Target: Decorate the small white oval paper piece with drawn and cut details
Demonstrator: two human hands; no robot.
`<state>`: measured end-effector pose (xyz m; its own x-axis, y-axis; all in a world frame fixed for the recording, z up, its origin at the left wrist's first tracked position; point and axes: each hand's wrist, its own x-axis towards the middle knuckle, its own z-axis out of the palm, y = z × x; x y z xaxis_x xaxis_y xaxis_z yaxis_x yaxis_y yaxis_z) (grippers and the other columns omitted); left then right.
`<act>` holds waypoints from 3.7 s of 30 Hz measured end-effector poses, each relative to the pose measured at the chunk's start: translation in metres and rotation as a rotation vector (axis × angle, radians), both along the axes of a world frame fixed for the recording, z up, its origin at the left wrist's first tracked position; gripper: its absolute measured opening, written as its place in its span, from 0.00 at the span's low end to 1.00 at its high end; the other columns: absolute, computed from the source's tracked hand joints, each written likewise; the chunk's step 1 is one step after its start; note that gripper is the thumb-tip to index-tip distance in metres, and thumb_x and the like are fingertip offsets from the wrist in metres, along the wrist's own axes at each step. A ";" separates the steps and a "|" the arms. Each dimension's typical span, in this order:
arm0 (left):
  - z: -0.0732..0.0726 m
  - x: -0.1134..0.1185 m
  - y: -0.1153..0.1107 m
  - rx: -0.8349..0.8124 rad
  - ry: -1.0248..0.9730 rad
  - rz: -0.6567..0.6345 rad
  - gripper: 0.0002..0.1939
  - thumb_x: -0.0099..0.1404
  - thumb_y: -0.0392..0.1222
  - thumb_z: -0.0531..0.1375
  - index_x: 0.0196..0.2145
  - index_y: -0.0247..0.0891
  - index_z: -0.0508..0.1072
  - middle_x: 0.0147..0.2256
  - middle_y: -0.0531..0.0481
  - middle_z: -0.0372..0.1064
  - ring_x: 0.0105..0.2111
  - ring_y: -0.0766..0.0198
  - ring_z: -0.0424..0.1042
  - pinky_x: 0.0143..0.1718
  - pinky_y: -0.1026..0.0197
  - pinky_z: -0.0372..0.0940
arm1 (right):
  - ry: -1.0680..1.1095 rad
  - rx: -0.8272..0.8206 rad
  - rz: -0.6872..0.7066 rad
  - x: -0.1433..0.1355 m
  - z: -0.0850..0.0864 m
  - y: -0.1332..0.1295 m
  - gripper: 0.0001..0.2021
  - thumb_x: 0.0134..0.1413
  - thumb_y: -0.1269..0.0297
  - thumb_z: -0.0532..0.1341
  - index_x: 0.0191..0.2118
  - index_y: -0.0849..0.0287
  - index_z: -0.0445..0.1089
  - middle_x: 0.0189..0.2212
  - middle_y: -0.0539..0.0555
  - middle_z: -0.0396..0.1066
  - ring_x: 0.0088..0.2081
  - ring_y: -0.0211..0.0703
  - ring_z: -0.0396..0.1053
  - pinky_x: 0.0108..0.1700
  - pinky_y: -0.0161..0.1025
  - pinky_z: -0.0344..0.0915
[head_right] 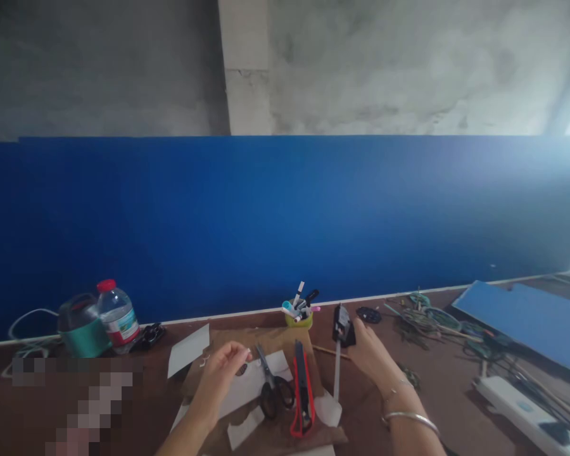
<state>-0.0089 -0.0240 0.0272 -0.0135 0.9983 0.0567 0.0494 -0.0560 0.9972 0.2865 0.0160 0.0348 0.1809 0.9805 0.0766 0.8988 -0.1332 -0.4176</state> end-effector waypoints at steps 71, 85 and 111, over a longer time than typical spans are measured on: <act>0.022 -0.021 -0.007 0.168 0.200 -0.235 0.15 0.65 0.53 0.47 0.28 0.40 0.62 0.26 0.56 0.52 0.28 0.66 0.54 0.32 0.66 0.53 | 1.007 -0.446 0.425 -0.116 0.020 -0.036 0.12 0.41 0.61 0.63 0.16 0.62 0.68 0.12 0.47 0.65 0.15 0.30 0.61 0.19 0.28 0.58; 0.022 -0.021 -0.008 0.098 0.157 -0.265 0.16 0.63 0.55 0.48 0.29 0.41 0.62 0.24 0.57 0.49 0.26 0.67 0.51 0.28 0.66 0.50 | 0.992 -0.445 0.408 -0.116 0.019 -0.036 0.12 0.41 0.62 0.63 0.15 0.62 0.68 0.12 0.47 0.65 0.15 0.31 0.61 0.19 0.29 0.59; 0.019 -0.019 -0.005 0.097 0.132 -0.238 0.15 0.61 0.55 0.51 0.27 0.41 0.61 0.23 0.57 0.50 0.24 0.67 0.52 0.28 0.66 0.51 | 0.961 -0.360 0.467 -0.114 0.018 -0.037 0.10 0.40 0.60 0.65 0.21 0.61 0.68 0.15 0.46 0.66 0.16 0.32 0.61 0.20 0.29 0.59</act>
